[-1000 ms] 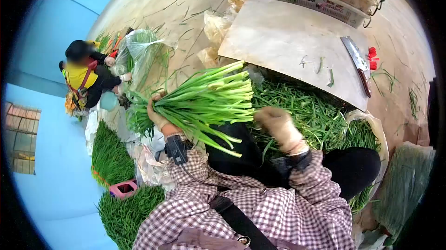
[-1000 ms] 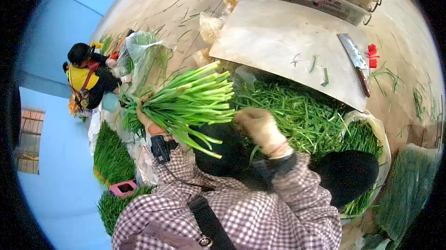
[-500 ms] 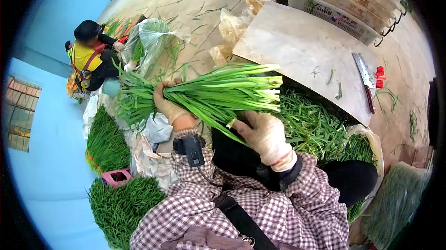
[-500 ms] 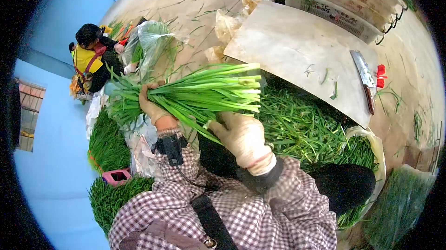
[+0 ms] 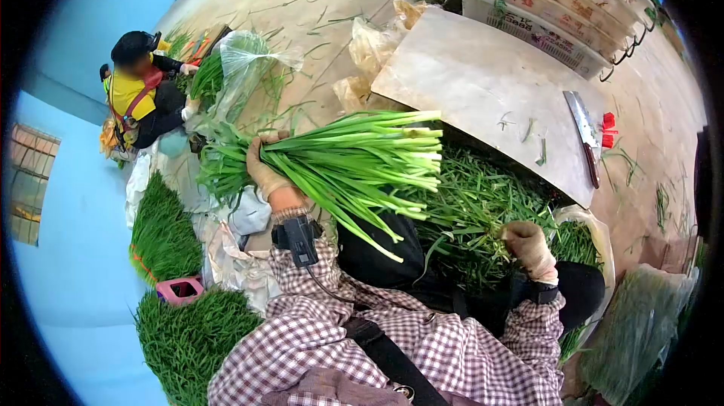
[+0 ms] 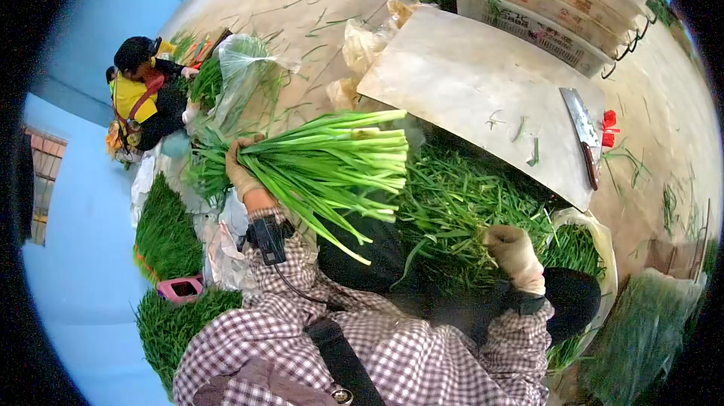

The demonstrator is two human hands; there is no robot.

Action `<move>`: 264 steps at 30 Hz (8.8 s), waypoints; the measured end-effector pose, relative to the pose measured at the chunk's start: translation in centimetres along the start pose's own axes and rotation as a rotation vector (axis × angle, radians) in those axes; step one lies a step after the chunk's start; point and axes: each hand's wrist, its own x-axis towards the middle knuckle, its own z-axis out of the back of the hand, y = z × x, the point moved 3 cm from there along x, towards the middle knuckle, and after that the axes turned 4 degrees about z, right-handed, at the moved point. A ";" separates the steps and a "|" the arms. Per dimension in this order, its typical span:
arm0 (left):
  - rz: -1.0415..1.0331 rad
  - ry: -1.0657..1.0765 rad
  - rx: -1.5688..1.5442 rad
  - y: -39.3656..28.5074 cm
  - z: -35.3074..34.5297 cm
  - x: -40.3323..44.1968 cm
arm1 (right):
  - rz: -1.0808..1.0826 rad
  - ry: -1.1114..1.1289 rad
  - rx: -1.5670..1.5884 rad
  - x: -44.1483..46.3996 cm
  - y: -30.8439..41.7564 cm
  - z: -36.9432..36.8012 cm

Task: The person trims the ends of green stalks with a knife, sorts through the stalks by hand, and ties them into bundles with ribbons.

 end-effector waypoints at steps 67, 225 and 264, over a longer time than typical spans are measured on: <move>0.481 1.284 -0.755 -2.6 -15.9 -5.6 | 0.655 -0.086 0.293 4.1 13.7 -2.7; -0.572 1.647 2.465 33.5 -26.3 4.1 | 0.294 -0.107 -1.128 33.9 13.8 5.0; -0.414 1.833 2.243 38.0 -27.0 1.0 | 0.054 -0.111 0.378 23.1 3.8 19.7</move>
